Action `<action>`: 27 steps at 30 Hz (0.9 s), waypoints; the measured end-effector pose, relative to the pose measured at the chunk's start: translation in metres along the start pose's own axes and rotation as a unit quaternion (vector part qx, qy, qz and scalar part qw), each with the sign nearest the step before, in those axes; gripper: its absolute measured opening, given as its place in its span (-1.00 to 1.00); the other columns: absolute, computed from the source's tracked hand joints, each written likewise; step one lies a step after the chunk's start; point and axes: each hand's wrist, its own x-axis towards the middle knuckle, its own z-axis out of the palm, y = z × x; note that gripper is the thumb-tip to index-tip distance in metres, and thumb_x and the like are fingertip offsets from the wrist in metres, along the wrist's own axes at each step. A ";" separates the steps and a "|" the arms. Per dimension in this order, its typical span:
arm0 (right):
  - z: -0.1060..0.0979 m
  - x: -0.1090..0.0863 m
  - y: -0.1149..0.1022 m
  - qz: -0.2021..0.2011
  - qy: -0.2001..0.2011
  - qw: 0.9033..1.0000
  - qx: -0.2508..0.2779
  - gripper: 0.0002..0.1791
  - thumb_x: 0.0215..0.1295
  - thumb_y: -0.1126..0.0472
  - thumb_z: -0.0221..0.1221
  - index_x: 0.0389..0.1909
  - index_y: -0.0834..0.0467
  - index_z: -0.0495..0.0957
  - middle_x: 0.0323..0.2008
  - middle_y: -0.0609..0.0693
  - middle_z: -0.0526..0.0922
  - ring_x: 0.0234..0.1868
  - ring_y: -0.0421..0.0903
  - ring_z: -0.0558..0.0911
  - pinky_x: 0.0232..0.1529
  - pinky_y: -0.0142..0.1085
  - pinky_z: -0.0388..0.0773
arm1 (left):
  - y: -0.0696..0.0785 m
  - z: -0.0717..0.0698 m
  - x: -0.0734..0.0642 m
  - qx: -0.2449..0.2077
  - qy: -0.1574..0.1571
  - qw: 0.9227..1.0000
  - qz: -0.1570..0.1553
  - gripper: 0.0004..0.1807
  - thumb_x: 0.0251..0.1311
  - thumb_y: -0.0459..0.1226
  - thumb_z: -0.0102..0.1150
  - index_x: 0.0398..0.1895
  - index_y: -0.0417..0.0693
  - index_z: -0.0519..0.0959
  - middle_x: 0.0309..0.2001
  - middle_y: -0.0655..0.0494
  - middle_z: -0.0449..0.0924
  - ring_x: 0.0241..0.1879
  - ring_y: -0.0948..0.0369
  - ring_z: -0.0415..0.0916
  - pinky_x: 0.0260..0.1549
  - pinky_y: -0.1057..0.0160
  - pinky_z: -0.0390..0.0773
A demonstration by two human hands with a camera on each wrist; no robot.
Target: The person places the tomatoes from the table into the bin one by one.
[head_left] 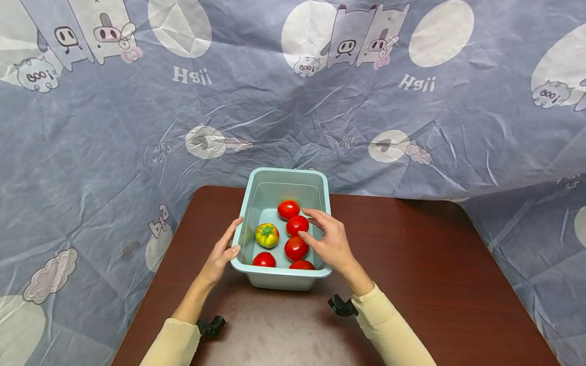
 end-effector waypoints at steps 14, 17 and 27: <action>-0.003 -0.002 0.008 0.001 0.039 0.999 0.017 -0.55 0.03 0.33 0.30 0.01 0.19 0.54 -0.04 0.05 0.59 -0.08 -0.10 0.62 -0.03 -0.29 0.52 | 0.001 0.001 0.001 -0.011 -0.007 1.000 -0.006 -0.30 0.20 -0.33 -0.20 0.44 0.01 -0.05 0.03 -0.28 0.36 -0.18 0.13 0.53 -0.27 0.05 0.58; -0.009 -0.001 0.008 0.008 0.094 0.994 0.060 -0.60 0.02 0.46 0.24 -0.04 0.33 0.53 -0.07 0.17 0.59 -0.08 0.02 0.61 -0.05 -0.19 0.53 | 0.000 0.001 0.003 -0.003 -0.006 1.000 -0.011 -0.31 0.21 -0.31 -0.19 0.44 0.04 -0.04 0.09 -0.22 0.32 -0.13 0.17 0.50 -0.24 0.05 0.56; -0.032 -0.011 0.012 0.144 0.199 0.958 0.147 -0.71 0.10 0.54 0.10 -0.11 0.51 0.48 -0.11 0.45 0.55 -0.05 0.30 0.55 -0.10 -0.37 0.55 | -0.003 -0.004 0.003 0.019 0.008 0.999 -0.035 -0.32 0.21 -0.30 -0.20 0.44 0.09 -0.02 0.12 -0.28 0.26 -0.13 0.20 0.48 -0.24 0.07 0.56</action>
